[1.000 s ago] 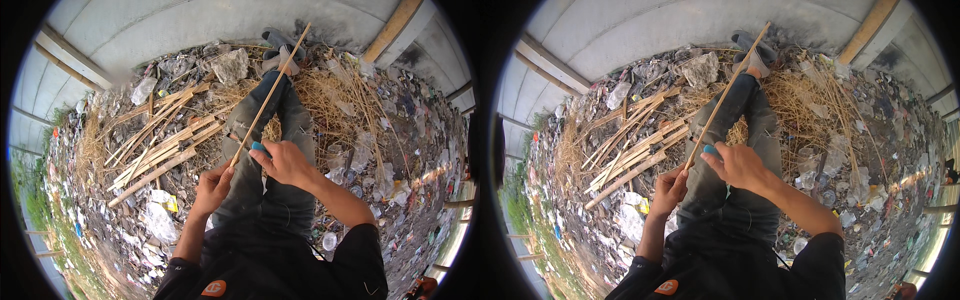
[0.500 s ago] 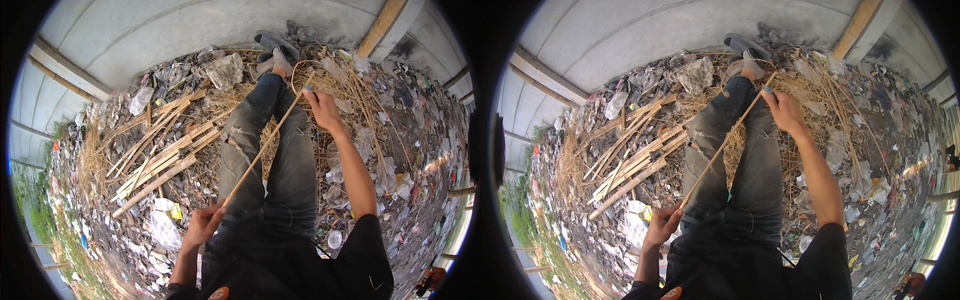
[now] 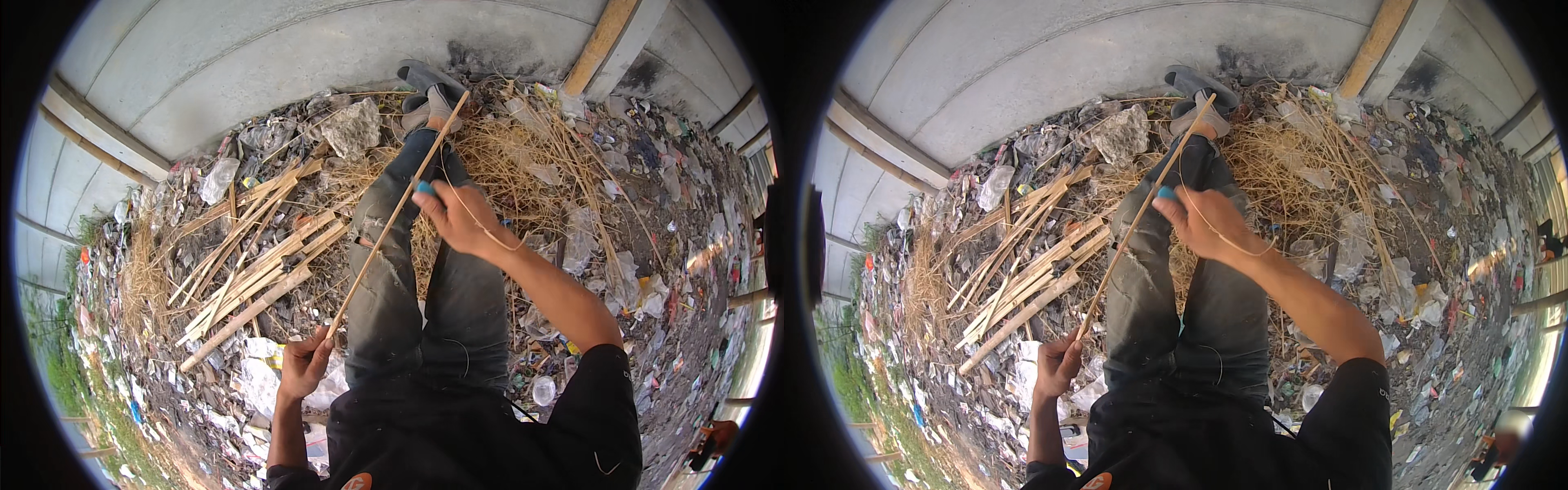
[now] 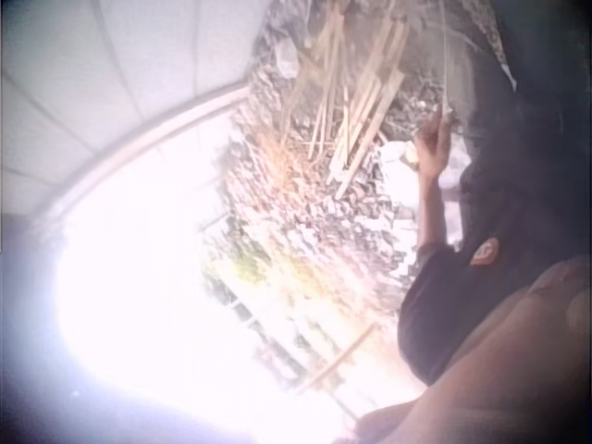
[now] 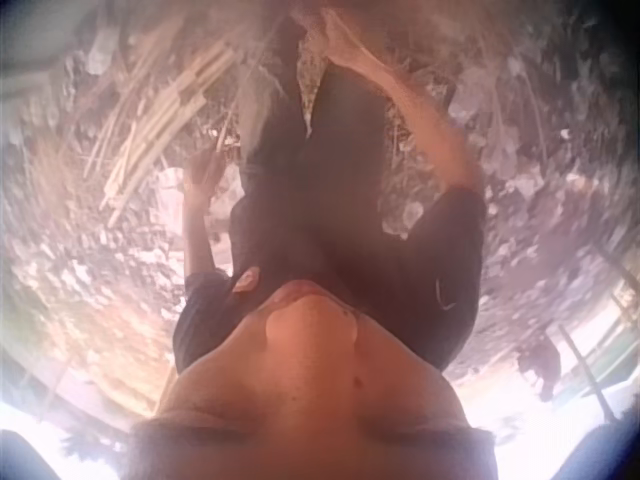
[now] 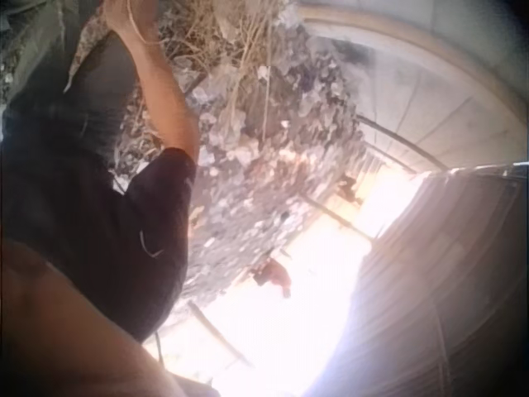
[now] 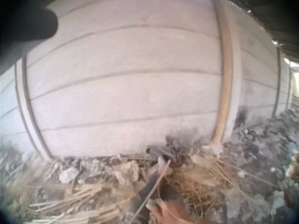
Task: The person sits on a pile of debris and straw, using a small knife to shave and smooth a long bamboo stick. They repeatedly scrape the surface of the stick to remove splinters and create a smooth finish, occasionally rotating the stick to work on different sides.
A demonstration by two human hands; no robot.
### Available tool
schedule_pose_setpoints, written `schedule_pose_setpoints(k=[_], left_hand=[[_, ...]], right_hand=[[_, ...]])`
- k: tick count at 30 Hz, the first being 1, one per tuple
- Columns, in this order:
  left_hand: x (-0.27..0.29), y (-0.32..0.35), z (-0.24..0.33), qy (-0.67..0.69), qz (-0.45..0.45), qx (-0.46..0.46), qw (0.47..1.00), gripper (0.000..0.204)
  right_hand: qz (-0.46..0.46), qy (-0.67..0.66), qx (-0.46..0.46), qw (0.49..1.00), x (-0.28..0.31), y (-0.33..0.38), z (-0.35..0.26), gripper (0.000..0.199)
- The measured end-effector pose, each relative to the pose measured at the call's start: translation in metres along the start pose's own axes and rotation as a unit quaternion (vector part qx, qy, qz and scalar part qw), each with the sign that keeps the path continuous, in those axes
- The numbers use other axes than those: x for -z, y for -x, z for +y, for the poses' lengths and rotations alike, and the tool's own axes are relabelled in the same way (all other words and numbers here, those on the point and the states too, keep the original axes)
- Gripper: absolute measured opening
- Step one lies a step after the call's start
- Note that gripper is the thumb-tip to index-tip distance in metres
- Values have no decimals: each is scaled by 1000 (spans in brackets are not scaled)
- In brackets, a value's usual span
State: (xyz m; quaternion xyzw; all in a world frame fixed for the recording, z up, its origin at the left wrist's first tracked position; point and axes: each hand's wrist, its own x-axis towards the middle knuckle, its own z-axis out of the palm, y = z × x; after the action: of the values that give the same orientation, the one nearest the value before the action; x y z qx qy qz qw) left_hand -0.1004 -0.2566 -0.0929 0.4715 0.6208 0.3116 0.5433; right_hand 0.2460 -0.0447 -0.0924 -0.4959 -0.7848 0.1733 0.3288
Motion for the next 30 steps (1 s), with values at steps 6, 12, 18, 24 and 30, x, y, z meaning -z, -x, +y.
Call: schedule_pose_setpoints(k=[6, 12, 18, 24, 30], left_hand=[[43, 28, -30, -3, -33, -9, 999, 36], [35, 5, -24, 52, -18, -8, 998, 35], [37, -6, -17, 5, -44, -35, 998, 32], [41, 13, -20, 8, -11, -23, 1000, 33], [39, 10, -25, -19, -9, -33, 999, 31]], right_hand=[[164, 24, -246, 955, 113, -47, 142, 68], [0, -59, -66, 996, 42, 1, 6, 49], [-52, -18, 82, 995, 9, 21, -45, 45], [-13, 0, -8, 1000, 29, -6, -18, 46], [-19, -13, -53, 998, 27, 2, -22, 51]])
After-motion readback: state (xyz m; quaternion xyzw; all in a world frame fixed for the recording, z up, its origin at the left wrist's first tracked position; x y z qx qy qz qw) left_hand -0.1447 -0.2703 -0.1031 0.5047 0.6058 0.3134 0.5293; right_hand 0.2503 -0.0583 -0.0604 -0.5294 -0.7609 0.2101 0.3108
